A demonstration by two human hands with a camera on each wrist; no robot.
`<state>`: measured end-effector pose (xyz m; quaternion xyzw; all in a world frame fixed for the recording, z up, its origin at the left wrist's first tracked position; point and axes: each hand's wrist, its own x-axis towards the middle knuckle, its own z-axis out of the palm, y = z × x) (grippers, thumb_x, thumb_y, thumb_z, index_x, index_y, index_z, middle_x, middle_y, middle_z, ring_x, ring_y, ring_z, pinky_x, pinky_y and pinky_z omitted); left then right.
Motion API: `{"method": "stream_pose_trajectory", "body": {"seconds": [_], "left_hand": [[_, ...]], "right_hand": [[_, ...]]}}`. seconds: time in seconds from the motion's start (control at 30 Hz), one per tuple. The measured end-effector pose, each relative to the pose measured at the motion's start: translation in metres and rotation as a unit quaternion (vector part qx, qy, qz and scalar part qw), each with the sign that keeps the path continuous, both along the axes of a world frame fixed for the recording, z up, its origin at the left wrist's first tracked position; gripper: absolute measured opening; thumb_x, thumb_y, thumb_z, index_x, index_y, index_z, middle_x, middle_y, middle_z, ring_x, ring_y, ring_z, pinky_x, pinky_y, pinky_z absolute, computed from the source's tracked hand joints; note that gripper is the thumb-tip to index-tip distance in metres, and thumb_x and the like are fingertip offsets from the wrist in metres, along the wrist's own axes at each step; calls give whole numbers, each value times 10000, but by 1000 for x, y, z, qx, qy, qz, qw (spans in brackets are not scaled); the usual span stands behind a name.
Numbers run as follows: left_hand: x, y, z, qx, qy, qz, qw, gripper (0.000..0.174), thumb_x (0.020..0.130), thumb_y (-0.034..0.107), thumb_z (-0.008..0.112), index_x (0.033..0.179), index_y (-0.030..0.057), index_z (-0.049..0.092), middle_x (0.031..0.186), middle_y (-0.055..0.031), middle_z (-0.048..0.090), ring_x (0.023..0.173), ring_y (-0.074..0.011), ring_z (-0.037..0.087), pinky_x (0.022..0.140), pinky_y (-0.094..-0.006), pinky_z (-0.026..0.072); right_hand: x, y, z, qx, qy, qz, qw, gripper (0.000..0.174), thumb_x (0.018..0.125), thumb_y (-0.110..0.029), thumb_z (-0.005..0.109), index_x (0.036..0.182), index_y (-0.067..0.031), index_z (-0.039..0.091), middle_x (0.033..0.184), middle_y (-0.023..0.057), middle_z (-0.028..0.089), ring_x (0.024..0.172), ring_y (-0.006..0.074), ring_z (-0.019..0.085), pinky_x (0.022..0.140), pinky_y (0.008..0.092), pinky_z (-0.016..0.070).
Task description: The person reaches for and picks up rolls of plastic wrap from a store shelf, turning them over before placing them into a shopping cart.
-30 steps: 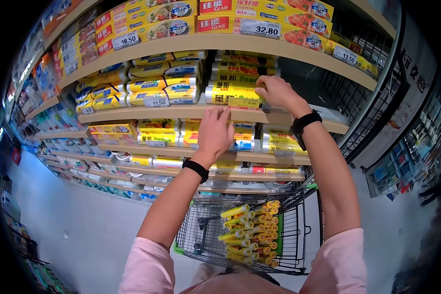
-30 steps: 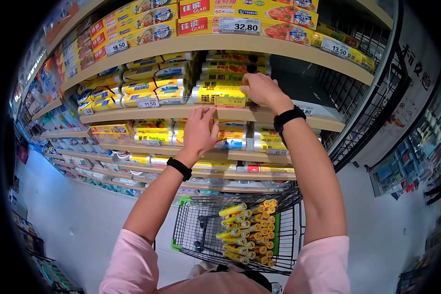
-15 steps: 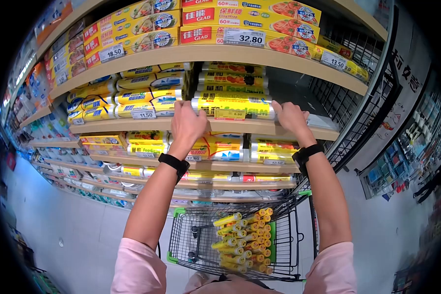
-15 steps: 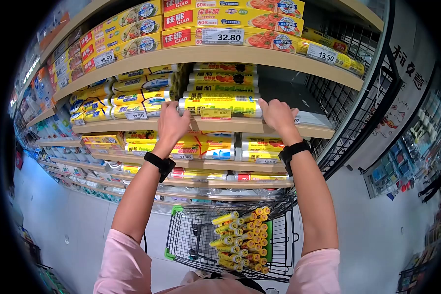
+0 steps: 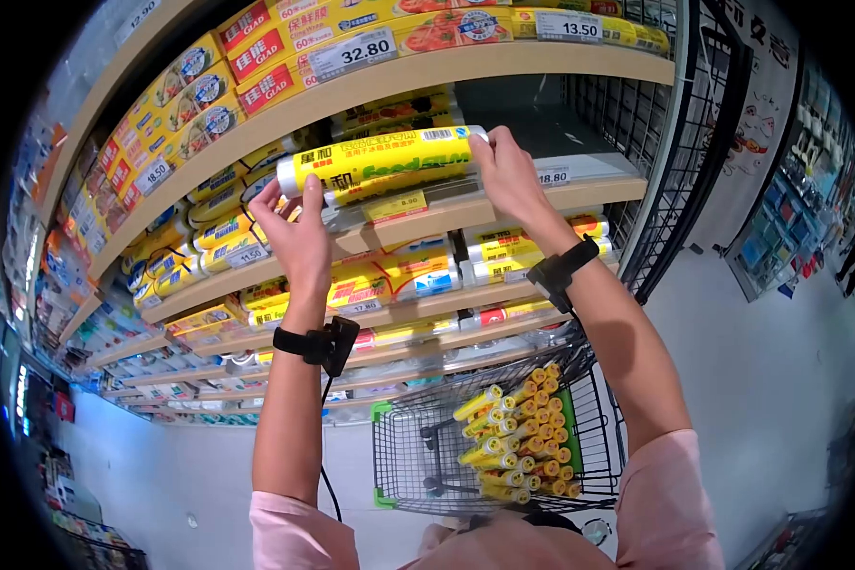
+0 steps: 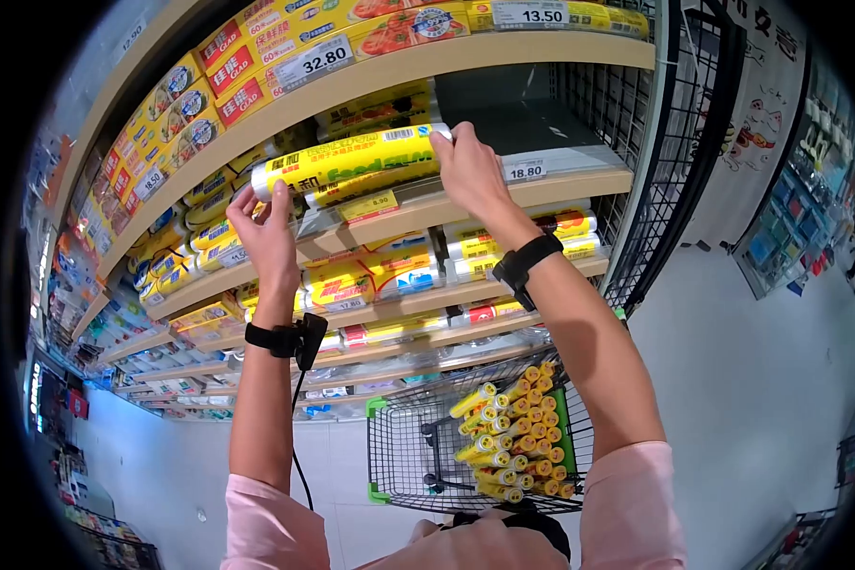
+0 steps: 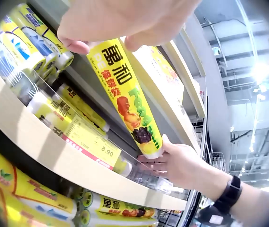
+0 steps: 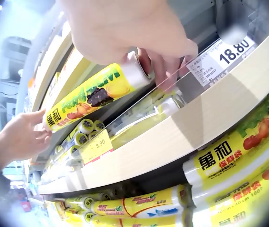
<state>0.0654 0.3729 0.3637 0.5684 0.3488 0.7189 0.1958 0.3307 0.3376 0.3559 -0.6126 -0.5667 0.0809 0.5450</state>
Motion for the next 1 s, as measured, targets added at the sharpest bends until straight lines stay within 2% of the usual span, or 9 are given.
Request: {"method": "stream_pose_trajectory", "body": {"seconds": [0.03, 0.13, 0.17, 0.3, 0.47, 0.63, 0.83, 0.93, 1.0], "left_hand": [[-2, -3, 0, -18, -24, -39, 999, 589, 940, 255, 731, 1317, 9, 351, 1170, -150, 578, 1031, -212, 615, 894, -339, 508], [-7, -14, 4, -53, -128, -123, 983, 568, 949, 233, 716, 1307, 27, 327, 1186, -168, 567, 1072, -237, 619, 921, -357, 520], [-10, -19, 6, -70, -166, -141, 974, 563, 954, 223, 707, 1310, 41, 310, 1200, -174, 561, 1098, -259, 608, 947, -395, 527], [-33, -51, -6, -113, -223, -194, 949, 496, 956, 196, 688, 1327, 77, 380, 1184, -132, 544, 1054, -255, 608, 951, -462, 543], [-78, -107, -50, -206, -265, -277, 900, 412, 988, 221, 600, 1372, 121, 492, 1269, -122, 571, 1180, -312, 546, 1031, -464, 504], [-115, -162, -118, -324, -389, -304, 807, 427, 1015, 339, 582, 1245, -20, 557, 1210, -177, 584, 1078, -286, 614, 965, -422, 552], [-147, -222, -196, -476, -470, -303, 678, 451, 977, 446, 620, 1182, 46, 591, 1125, -100, 651, 1029, -207, 648, 864, -343, 587], [-161, -254, -213, -516, -474, -314, 640, 447, 984, 461, 603, 1151, 46, 609, 1064, -97, 685, 917, -205, 690, 789, -318, 613], [-178, -268, -230, -525, -471, -384, 595, 456, 996, 472, 573, 1154, 45, 611, 1040, -98, 692, 870, -212, 696, 781, -319, 613]], "right_hand": [[0, -4, 0, 9, 15, 15, 1000, 406, 1020, -361, 527, 1112, 35, 513, 970, 290, 673, 978, 451, 645, 828, 464, 500], [-4, -16, -7, 93, 72, 72, 990, 419, 1003, -362, 570, 1118, 37, 515, 994, 246, 673, 938, 377, 682, 844, 449, 502], [-3, -12, -15, 125, 108, 103, 981, 400, 991, -288, 616, 1179, 46, 503, 1129, 209, 645, 900, 267, 689, 805, 387, 535], [-21, -62, -11, 117, 254, 249, 927, 466, 972, -117, 635, 1365, 35, 435, 1396, 199, 475, 927, 175, 672, 747, 265, 560], [-47, -111, -38, 113, 272, 342, 893, 594, 902, -53, 705, 1415, 0, 411, 1315, 161, 528, 1046, 174, 641, 804, 283, 570], [-94, -164, -53, 82, 308, 408, 855, 702, 812, 24, 776, 1416, -7, 419, 1249, 145, 571, 1077, 178, 632, 920, 294, 565], [-163, -208, -79, 35, 300, 437, 847, 769, 740, -13, 863, 1397, -34, 463, 1203, 34, 621, 1081, 102, 602, 888, 267, 528], [-189, -226, -90, -23, 233, 410, 882, 789, 729, -16, 869, 1399, -41, 452, 1253, 49, 583, 1178, 152, 583, 964, 319, 523], [-207, -243, -92, -22, 285, 416, 864, 709, 757, -18, 849, 1355, -40, 468, 1208, 49, 606, 1117, 147, 611, 933, 316, 524]]}}
